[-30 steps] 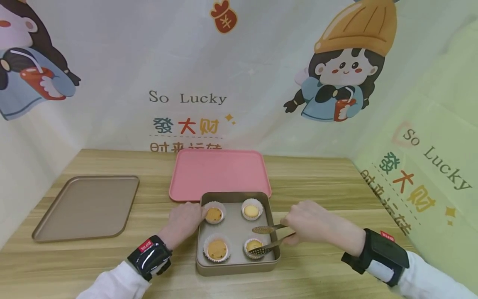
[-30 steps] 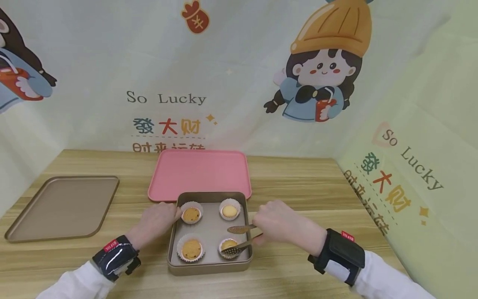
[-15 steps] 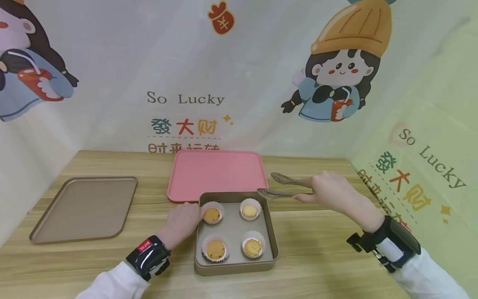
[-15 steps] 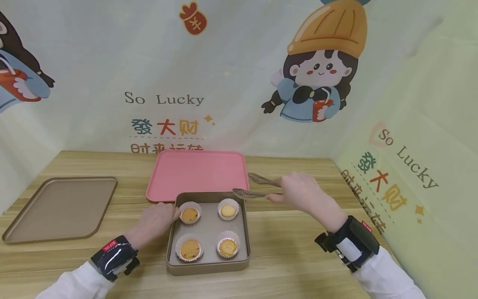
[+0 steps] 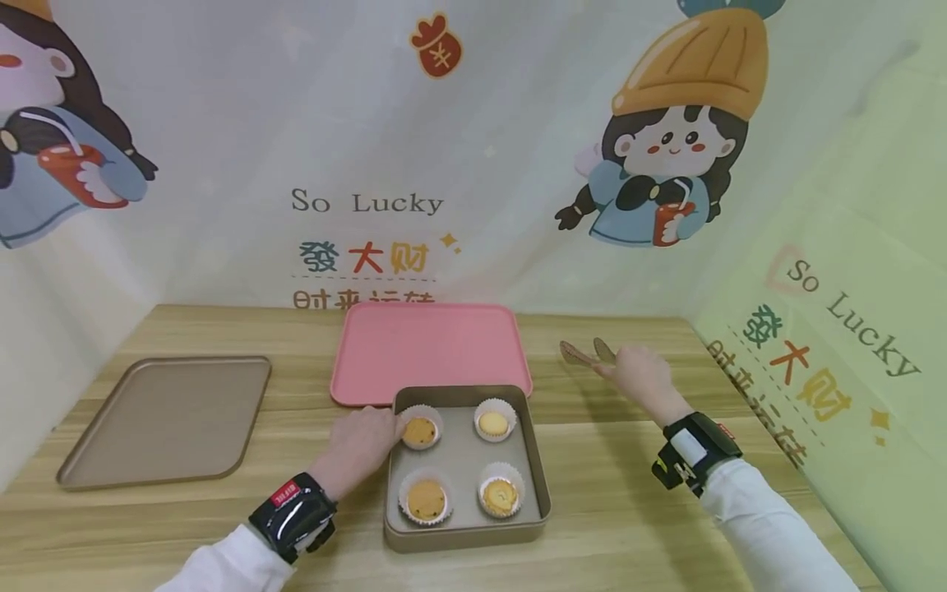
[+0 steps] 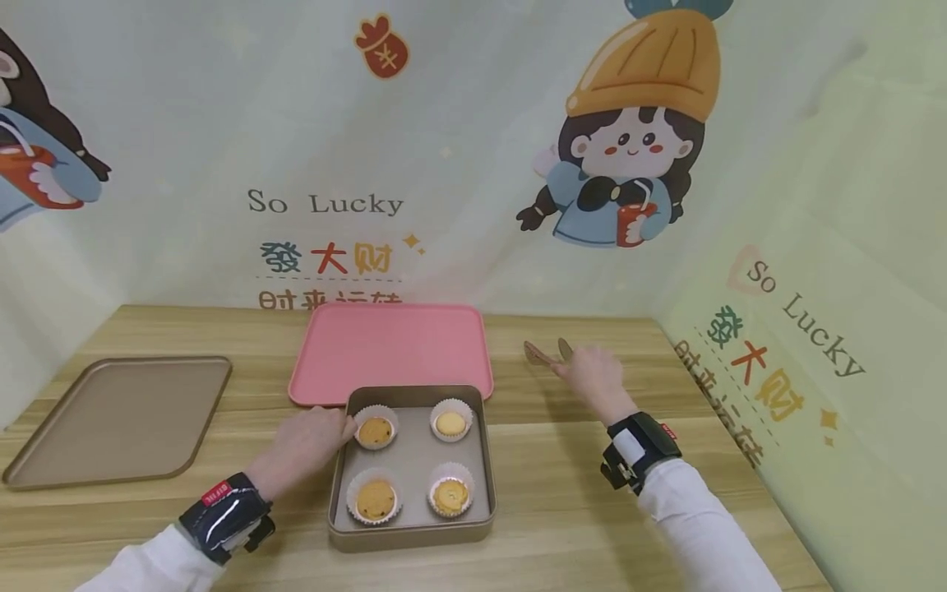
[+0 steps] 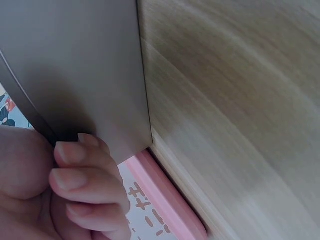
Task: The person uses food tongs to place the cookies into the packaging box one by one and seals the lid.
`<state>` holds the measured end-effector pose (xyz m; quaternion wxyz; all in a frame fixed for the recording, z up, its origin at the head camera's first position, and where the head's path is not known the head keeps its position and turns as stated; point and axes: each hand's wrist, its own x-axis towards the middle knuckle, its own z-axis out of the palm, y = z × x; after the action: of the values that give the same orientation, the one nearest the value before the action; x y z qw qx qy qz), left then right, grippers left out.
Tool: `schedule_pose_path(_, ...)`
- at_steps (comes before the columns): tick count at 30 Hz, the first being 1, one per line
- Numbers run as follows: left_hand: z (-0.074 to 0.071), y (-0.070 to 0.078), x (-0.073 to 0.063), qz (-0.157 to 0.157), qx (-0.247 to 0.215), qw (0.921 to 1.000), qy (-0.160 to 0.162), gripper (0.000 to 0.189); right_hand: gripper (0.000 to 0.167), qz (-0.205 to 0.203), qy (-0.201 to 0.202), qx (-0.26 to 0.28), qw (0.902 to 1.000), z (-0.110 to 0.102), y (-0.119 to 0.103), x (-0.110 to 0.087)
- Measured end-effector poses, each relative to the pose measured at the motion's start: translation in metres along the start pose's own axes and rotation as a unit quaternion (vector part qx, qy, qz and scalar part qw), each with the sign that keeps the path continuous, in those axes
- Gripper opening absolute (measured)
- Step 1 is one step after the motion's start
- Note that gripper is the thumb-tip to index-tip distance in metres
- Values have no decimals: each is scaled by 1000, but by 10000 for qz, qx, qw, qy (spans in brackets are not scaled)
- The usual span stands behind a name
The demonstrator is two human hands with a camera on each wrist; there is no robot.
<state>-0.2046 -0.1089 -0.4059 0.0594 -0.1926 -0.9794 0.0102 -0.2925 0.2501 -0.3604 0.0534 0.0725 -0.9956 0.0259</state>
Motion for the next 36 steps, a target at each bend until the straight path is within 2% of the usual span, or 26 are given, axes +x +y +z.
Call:
schedule_pose_path(6, 3, 0, 0, 93, 120, 9997, 175, 17, 50, 347, -305, 98, 9989, 11, -3, 9)
schedule_pose_path(12, 4, -1, 2, -29, -43, 10000, 75, 18, 50, 678, -394, 81, 9969, 18, -7, 13)
schedule_pose_path(17, 3, -1, 1, -2, -23, 9999, 152, 18, 51, 469, -216, -217, 9984, 28, -9, 10)
schedule_pose_path(20, 3, -1, 0, 44, -46, 9997, 226, 19, 51, 331, -242, -392, 9984, 36, -9, 7)
schedule_pose_path(24, 4, -1, -1, 126, 53, 9997, 217, 18, 55, 83, -347, -768, 9964, 45, -10, 4)
schedule_pose_path(29, 3, -2, -1, 35, -95, 9998, 155, 20, 58, -233, -188, -1020, 9943, 54, -11, 1)
schedule_pose_path(36, 3, -2, 0, -85, -289, 9995, 99, 22, 58, -60, -220, -892, 9958, 59, -9, 0)
